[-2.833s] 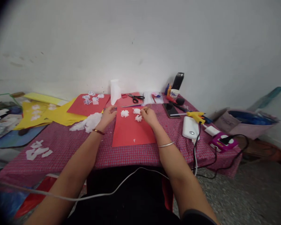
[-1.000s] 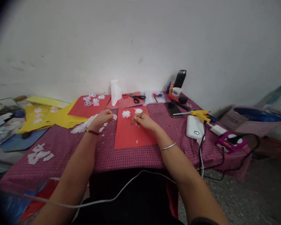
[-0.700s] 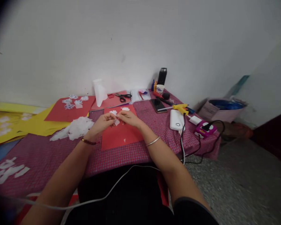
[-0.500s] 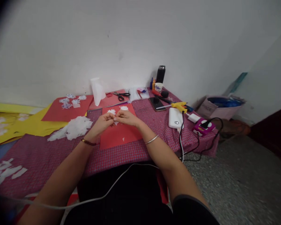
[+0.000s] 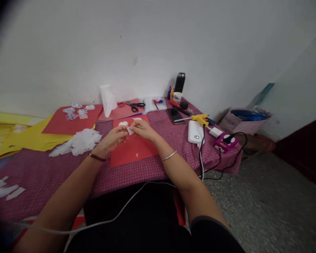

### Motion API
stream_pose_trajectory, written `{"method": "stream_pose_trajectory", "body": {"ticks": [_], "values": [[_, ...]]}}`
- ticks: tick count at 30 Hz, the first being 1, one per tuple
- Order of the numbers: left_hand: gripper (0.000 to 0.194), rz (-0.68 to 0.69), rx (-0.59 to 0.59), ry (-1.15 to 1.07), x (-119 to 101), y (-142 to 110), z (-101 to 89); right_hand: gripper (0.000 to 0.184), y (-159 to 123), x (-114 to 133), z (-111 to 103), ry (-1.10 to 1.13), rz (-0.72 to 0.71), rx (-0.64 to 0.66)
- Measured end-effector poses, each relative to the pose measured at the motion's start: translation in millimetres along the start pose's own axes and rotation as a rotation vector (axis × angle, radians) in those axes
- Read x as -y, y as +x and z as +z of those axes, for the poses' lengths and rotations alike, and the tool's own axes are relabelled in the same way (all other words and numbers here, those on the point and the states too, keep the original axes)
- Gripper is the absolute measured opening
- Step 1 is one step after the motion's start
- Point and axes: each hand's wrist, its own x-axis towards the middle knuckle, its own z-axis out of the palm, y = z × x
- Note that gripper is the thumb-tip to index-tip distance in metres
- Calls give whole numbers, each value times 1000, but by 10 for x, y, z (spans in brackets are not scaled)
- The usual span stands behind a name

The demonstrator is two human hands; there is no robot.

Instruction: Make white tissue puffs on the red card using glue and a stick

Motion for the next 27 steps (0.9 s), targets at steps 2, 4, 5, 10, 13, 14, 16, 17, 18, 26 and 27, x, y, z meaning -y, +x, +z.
{"method": "stream_pose_trajectory", "body": {"ticks": [2, 4, 5, 10, 13, 14, 16, 17, 18, 26, 27], "values": [[19, 4, -8, 0, 9, 1, 23, 31, -5, 10, 17, 1, 2, 17], [13, 11, -29, 5, 25, 12, 34, 31, -9, 20, 35, 1, 7, 38], [11, 11, -38, 6, 32, 18, 35, 31, -10, 25, 41, 0, 10, 44], [8, -4, -72, -37, 23, 24, 1, 32, -11, 45, 35, -5, 8, 25], [9, -12, -83, -78, -4, 11, -9, 33, -14, 55, 23, -6, 3, 4], [11, -16, -87, -93, -13, 7, -7, 33, -15, 57, 22, -8, 1, -2], [15, -24, -93, -128, -26, 0, 6, 34, -19, 58, 26, -14, 2, -9], [17, -27, -95, -146, -30, -2, 15, 34, -21, 56, 32, -19, 4, -9], [20, -30, -98, -163, -30, -3, 23, 34, -23, 54, 39, -26, 6, -7], [25, -9, -147, -232, 24, 31, 14, 32, -39, 54, 76, -49, 15, 34], [25, -10, -151, -236, 23, 32, 9, 32, -44, 62, 71, -48, 9, 31]]}}
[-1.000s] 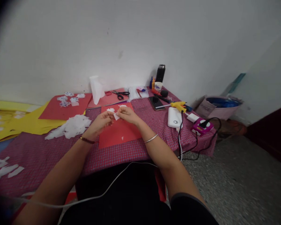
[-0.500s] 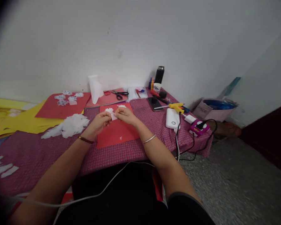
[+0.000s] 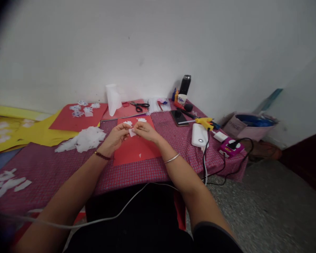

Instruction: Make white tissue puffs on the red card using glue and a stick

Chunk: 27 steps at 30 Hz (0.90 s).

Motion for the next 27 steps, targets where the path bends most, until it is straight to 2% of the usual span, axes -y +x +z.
{"method": "stream_pose_trajectory", "body": {"ticks": [7, 16, 21, 27], "values": [[20, -50, 34, -6, -17, -35, 38, 38, -16, 34, -25, 22, -36, -1], [29, 12, -28, -34, 8, -20, 58, 38, -8, 30, -9, 33, -25, -1], [31, 76, -38, 9, 29, -21, 78, 35, -10, 55, 3, 30, -20, -5], [20, 233, -62, 208, 88, 10, 56, 34, 17, 8, 6, 34, 2, -19]]}}
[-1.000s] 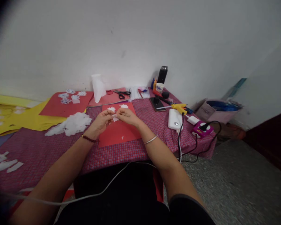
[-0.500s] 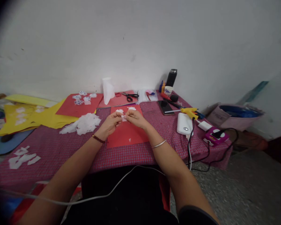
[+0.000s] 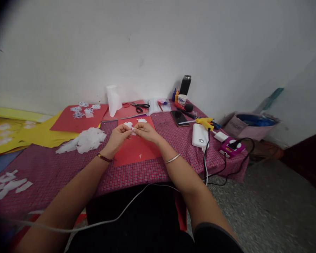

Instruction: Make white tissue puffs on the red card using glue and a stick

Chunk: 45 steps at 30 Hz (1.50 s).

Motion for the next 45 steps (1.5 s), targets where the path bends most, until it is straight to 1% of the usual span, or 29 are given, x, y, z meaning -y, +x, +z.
{"method": "stream_pose_trajectory", "body": {"ticks": [5, 7, 10, 14, 18, 22, 26, 28, 30, 32, 34, 36, 40, 45], "values": [[6, 192, -32, 265, 5, -12, -1, 32, 12, -12, 0, -2, -8, -5], [7, 263, -33, 367, -16, -32, 2, 30, 15, -14, -2, -9, -11, -2], [11, 335, -3, 491, -54, -69, -1, 27, 20, -24, -8, -26, -14, 6], [12, 372, 29, 603, -81, -103, -20, 22, 21, -44, -3, -57, -22, 19], [14, 341, -6, 641, -75, -98, -36, 16, 7, -44, 37, -110, -49, 24], [15, 255, -76, 579, -31, -53, -44, 14, -9, -28, 68, -148, -62, 28], [16, 130, -105, 415, 25, 5, -60, 15, -4, -30, 51, -171, -62, 19], [13, 63, -84, 295, 31, 23, -66, 14, 7, -47, 36, -185, -61, 7], [8, 8, -40, 169, 16, 28, -64, 14, 19, -69, 25, -196, -59, -8], [12, -28, 11, 65, -13, 23, -50, 15, 26, -86, 18, -203, -58, -24], [19, -43, 48, -6, -40, 12, -27, 16, 26, -88, 17, -202, -57, -32], [22, -47, 67, -45, -57, 1, -2, 18, 19, -77, 22, -194, -55, -33], [18, -47, 59, -62, -49, -6, 23, 19, 5, -41, 42, -164, -45, -20], [14, -55, 16, -48, -8, 15, -5, 17, 14, -20, 48, -139, -30, -24]]}}
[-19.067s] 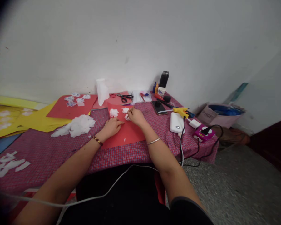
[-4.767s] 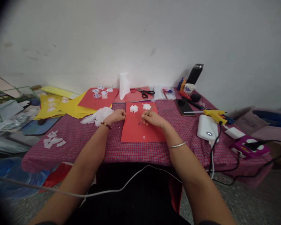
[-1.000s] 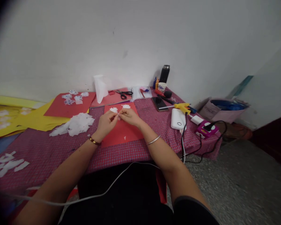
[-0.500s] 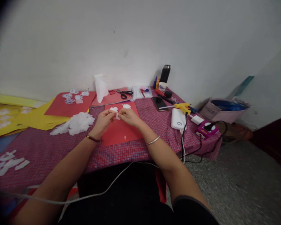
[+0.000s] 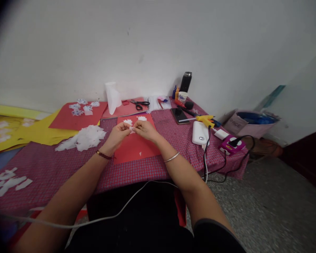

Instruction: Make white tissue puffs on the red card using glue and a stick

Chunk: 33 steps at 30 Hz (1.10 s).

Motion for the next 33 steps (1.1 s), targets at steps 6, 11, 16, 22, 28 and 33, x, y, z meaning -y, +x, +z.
{"method": "stream_pose_trajectory", "body": {"ticks": [6, 11, 16, 22, 28, 33], "values": [[16, -5, 10, 5, 19, -7, -8, 20, 12, -1, -11, -10, 0, -9], [26, 6, 21, -31, 29, 2, -9, 17, 4, -2, -18, -19, -14, 2], [25, -7, 57, -63, 28, 2, -2, 15, 1, -19, -12, -51, -19, 5], [16, -7, 78, -33, 19, -14, -3, 13, -1, 0, -20, -72, -12, 3], [24, 17, 66, -16, 12, -10, -21, 11, -3, 27, -32, -62, -7, 9], [23, -30, 77, -29, 5, -2, -29, 12, -2, 6, -26, -56, -9, 4]]}}
